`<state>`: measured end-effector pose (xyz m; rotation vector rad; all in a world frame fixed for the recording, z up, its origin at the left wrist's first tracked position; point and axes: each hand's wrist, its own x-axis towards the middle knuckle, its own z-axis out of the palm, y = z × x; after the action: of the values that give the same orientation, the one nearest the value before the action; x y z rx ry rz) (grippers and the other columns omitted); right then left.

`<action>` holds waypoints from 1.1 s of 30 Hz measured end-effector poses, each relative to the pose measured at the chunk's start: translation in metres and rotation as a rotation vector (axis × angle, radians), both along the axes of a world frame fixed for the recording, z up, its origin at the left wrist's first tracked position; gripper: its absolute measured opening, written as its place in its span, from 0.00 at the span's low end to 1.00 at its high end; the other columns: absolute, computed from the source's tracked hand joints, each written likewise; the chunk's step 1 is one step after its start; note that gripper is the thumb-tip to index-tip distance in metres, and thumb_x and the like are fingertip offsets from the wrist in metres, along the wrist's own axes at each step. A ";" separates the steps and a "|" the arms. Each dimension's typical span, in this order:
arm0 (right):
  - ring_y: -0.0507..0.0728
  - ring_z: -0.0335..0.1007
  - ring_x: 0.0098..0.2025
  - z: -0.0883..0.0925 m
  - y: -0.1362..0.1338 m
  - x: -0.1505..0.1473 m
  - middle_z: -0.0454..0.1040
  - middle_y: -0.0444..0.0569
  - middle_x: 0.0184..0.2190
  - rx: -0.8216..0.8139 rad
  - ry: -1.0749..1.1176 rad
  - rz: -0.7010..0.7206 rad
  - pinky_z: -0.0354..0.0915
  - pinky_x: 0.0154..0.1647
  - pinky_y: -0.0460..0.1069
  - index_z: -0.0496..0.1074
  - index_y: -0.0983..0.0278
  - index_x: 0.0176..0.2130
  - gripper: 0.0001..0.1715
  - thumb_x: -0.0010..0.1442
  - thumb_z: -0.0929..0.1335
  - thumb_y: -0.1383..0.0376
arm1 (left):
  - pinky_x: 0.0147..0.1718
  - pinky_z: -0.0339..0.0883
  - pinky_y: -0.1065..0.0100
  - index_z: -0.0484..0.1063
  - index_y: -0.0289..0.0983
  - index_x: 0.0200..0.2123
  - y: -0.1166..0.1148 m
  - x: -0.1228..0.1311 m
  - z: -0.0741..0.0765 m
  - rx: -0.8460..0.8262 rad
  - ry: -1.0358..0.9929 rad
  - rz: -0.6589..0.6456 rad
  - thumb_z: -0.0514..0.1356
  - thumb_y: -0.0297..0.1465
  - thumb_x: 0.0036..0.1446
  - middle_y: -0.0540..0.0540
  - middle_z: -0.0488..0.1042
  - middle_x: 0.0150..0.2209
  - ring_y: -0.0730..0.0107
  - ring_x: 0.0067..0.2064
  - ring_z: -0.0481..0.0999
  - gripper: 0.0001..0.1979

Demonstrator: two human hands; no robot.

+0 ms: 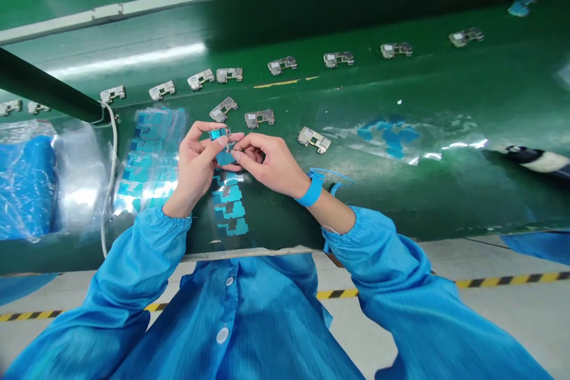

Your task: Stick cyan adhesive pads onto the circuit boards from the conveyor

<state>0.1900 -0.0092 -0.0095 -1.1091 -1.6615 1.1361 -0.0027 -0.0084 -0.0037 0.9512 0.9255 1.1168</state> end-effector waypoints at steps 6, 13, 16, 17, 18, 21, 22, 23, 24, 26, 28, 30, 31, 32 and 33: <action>0.53 0.66 0.30 0.002 0.018 0.003 0.77 0.45 0.30 -0.151 0.056 0.059 0.64 0.34 0.51 0.79 0.61 0.35 0.22 0.66 0.77 0.46 | 0.32 0.88 0.65 0.71 0.45 0.63 0.005 -0.002 0.003 -0.118 -0.003 -0.031 0.73 0.45 0.67 0.44 0.89 0.50 0.59 0.37 0.92 0.27; 0.55 0.64 0.28 0.017 0.163 0.034 0.71 0.47 0.25 -0.148 -0.193 -0.201 0.64 0.34 0.53 0.72 0.60 0.27 0.27 0.67 0.77 0.46 | 0.38 0.86 0.66 0.63 0.44 0.70 0.015 -0.011 0.006 -0.102 0.000 0.176 0.65 0.38 0.72 0.38 0.83 0.66 0.65 0.39 0.92 0.28; 0.63 0.73 0.41 0.020 0.210 0.030 0.80 0.56 0.37 -0.009 -0.682 -0.244 0.69 0.51 0.58 0.79 0.64 0.39 0.11 0.71 0.74 0.59 | 0.37 0.85 0.67 0.65 0.42 0.67 0.019 -0.014 0.003 -0.080 0.019 0.191 0.64 0.37 0.71 0.39 0.86 0.61 0.68 0.37 0.90 0.25; 0.66 0.74 0.47 0.019 0.219 0.024 0.81 0.59 0.43 0.043 -0.769 -0.197 0.69 0.56 0.59 0.80 0.65 0.44 0.09 0.71 0.74 0.61 | 0.37 0.84 0.67 0.66 0.42 0.66 0.020 -0.015 0.001 -0.070 0.025 0.191 0.64 0.37 0.71 0.40 0.86 0.60 0.68 0.36 0.90 0.24; 0.68 0.74 0.54 0.017 0.225 0.016 0.81 0.61 0.49 0.076 -0.814 -0.132 0.67 0.61 0.60 0.81 0.66 0.47 0.10 0.70 0.75 0.61 | 0.36 0.84 0.67 0.67 0.41 0.65 0.021 -0.015 0.000 -0.059 0.029 0.191 0.64 0.37 0.70 0.40 0.87 0.58 0.69 0.36 0.89 0.24; 0.73 0.68 0.65 0.013 0.236 -0.005 0.79 0.64 0.57 0.080 -0.846 0.008 0.64 0.67 0.64 0.82 0.66 0.44 0.16 0.61 0.82 0.60 | 0.35 0.83 0.68 0.70 0.39 0.62 0.025 -0.017 -0.002 -0.033 0.039 0.190 0.63 0.36 0.70 0.41 0.88 0.54 0.70 0.34 0.88 0.19; 0.74 0.67 0.64 0.013 0.239 -0.010 0.79 0.64 0.55 0.068 -0.846 0.022 0.64 0.66 0.65 0.81 0.66 0.41 0.18 0.57 0.83 0.60 | 0.34 0.83 0.69 0.72 0.39 0.60 0.026 -0.018 -0.002 -0.030 0.041 0.189 0.62 0.35 0.70 0.41 0.88 0.52 0.71 0.34 0.88 0.18; 0.72 0.69 0.61 0.014 0.242 -0.012 0.80 0.62 0.51 0.052 -0.838 0.032 0.65 0.64 0.64 0.79 0.65 0.39 0.18 0.55 0.84 0.62 | 0.34 0.82 0.69 0.73 0.39 0.58 0.027 -0.019 -0.002 -0.028 0.043 0.187 0.62 0.35 0.70 0.42 0.88 0.51 0.71 0.34 0.87 0.16; 0.69 0.72 0.57 0.016 0.244 -0.013 0.81 0.59 0.47 0.037 -0.824 0.041 0.67 0.61 0.62 0.78 0.64 0.38 0.17 0.54 0.83 0.63 | 0.34 0.82 0.70 0.74 0.38 0.57 0.028 -0.020 -0.002 -0.027 0.044 0.187 0.62 0.35 0.70 0.42 0.88 0.50 0.71 0.33 0.87 0.15; 0.61 0.73 0.46 0.022 0.242 -0.011 0.81 0.52 0.40 0.029 -0.738 0.050 0.70 0.54 0.57 0.77 0.63 0.38 0.14 0.55 0.81 0.65 | 0.33 0.81 0.70 0.76 0.38 0.54 0.028 -0.022 -0.002 -0.022 0.044 0.190 0.62 0.34 0.70 0.42 0.88 0.48 0.71 0.33 0.87 0.13; 0.58 0.72 0.40 0.029 0.227 -0.011 0.81 0.48 0.38 0.064 -0.538 0.018 0.71 0.49 0.54 0.79 0.62 0.41 0.13 0.57 0.80 0.62 | 0.34 0.81 0.70 0.76 0.38 0.54 0.028 -0.021 -0.003 -0.017 0.043 0.202 0.63 0.34 0.70 0.41 0.88 0.49 0.71 0.33 0.86 0.13; 0.58 0.73 0.40 0.033 0.199 -0.017 0.82 0.48 0.39 0.067 -0.233 -0.042 0.71 0.46 0.54 0.81 0.60 0.44 0.18 0.58 0.80 0.54 | 0.39 0.82 0.69 0.74 0.40 0.60 0.026 -0.017 -0.005 0.008 0.039 0.237 0.66 0.35 0.69 0.39 0.85 0.59 0.70 0.40 0.88 0.19; 0.58 0.74 0.40 0.034 0.181 -0.023 0.82 0.47 0.40 0.024 -0.073 -0.063 0.70 0.43 0.53 0.81 0.59 0.44 0.21 0.58 0.80 0.49 | 0.46 0.83 0.67 0.72 0.42 0.65 0.025 -0.015 -0.006 0.046 0.027 0.250 0.69 0.36 0.69 0.38 0.81 0.67 0.67 0.48 0.89 0.24; 0.57 0.76 0.41 0.035 0.162 -0.030 0.83 0.47 0.41 -0.050 0.075 -0.069 0.70 0.41 0.52 0.80 0.58 0.44 0.24 0.56 0.81 0.46 | 0.54 0.83 0.65 0.69 0.45 0.69 0.024 -0.012 -0.006 0.101 0.005 0.253 0.71 0.38 0.69 0.38 0.75 0.74 0.63 0.58 0.87 0.29; 0.57 0.77 0.41 0.034 0.143 -0.037 0.84 0.47 0.42 -0.140 0.201 -0.054 0.70 0.39 0.51 0.79 0.58 0.43 0.27 0.54 0.82 0.45 | 0.64 0.79 0.63 0.66 0.48 0.73 0.023 -0.009 -0.007 0.163 -0.025 0.244 0.71 0.41 0.69 0.40 0.67 0.80 0.60 0.69 0.81 0.33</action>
<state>0.1529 0.1334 0.0246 -1.0810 -1.4072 1.3008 -0.0113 0.0147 -0.0102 0.9713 0.9585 1.4254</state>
